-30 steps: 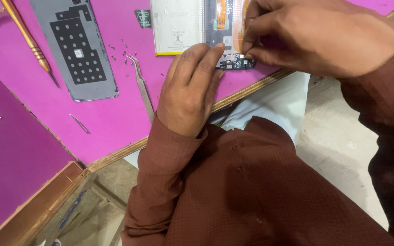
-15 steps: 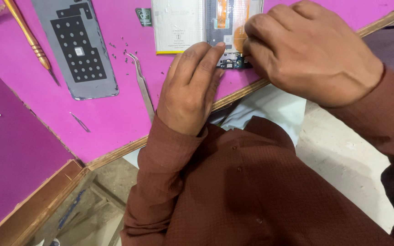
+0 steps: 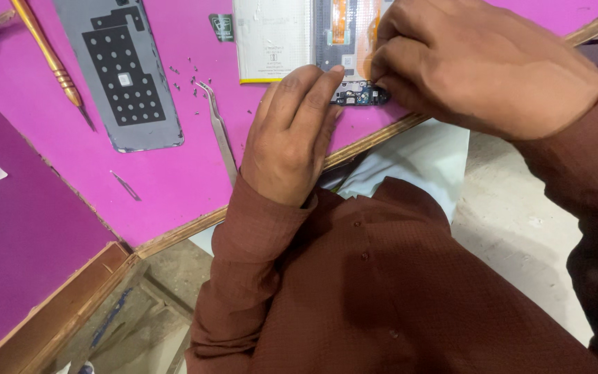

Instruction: The person disassembles a smartphone by removing the battery and using tweezers to detach small internal components and connectors from the motherboard. They carefully handle the delicate parts, placing them on the workbench, and then reposition the phone to continue the repair process.

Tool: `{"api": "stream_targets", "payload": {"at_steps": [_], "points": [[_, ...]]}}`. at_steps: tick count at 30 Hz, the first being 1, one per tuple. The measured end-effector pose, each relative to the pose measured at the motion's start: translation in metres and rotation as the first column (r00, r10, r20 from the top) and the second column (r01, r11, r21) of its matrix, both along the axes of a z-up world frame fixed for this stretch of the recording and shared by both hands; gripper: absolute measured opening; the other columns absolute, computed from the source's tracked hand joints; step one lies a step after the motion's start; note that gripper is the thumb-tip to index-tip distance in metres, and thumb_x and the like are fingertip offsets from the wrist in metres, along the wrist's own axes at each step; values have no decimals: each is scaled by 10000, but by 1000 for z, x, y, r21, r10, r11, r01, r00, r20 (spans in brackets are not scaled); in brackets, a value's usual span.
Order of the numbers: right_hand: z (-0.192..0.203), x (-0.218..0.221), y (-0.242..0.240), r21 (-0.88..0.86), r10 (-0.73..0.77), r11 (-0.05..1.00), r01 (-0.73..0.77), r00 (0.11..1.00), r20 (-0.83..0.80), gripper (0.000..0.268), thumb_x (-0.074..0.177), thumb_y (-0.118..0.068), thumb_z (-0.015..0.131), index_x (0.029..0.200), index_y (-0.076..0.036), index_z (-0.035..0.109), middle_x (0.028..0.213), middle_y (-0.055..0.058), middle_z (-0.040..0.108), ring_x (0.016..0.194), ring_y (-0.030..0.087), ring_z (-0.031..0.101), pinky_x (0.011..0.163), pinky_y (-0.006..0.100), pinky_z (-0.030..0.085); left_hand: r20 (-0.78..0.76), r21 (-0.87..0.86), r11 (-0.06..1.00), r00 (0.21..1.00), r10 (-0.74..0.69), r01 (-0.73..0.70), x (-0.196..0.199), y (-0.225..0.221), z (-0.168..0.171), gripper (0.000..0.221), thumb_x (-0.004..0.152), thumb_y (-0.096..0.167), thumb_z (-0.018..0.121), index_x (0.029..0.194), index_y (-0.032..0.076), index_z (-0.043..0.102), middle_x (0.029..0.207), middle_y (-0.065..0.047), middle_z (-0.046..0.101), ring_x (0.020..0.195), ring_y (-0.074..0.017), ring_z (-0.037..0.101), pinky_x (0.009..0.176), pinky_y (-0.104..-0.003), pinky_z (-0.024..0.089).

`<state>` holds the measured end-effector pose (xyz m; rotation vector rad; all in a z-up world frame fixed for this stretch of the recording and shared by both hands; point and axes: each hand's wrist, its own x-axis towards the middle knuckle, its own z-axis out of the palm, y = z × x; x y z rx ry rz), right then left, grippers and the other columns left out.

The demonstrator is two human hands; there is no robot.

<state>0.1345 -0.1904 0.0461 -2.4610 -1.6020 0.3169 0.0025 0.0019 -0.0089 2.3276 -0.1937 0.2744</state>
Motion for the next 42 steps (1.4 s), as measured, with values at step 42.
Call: {"api": "stream_targets", "payload": {"at_steps": [42], "points": [[-33,-23,-22,392,-141,905,165,986,-90,187,939,-162,831,1042,-46,727,1140,65,638,1045,273,615,887,415,515,75,55,998,997,23,-27,1,-1,-4,355,1036,44,752,1362,21,612,1291,-124,608,1193,-289,637,998,-361,549]]}}
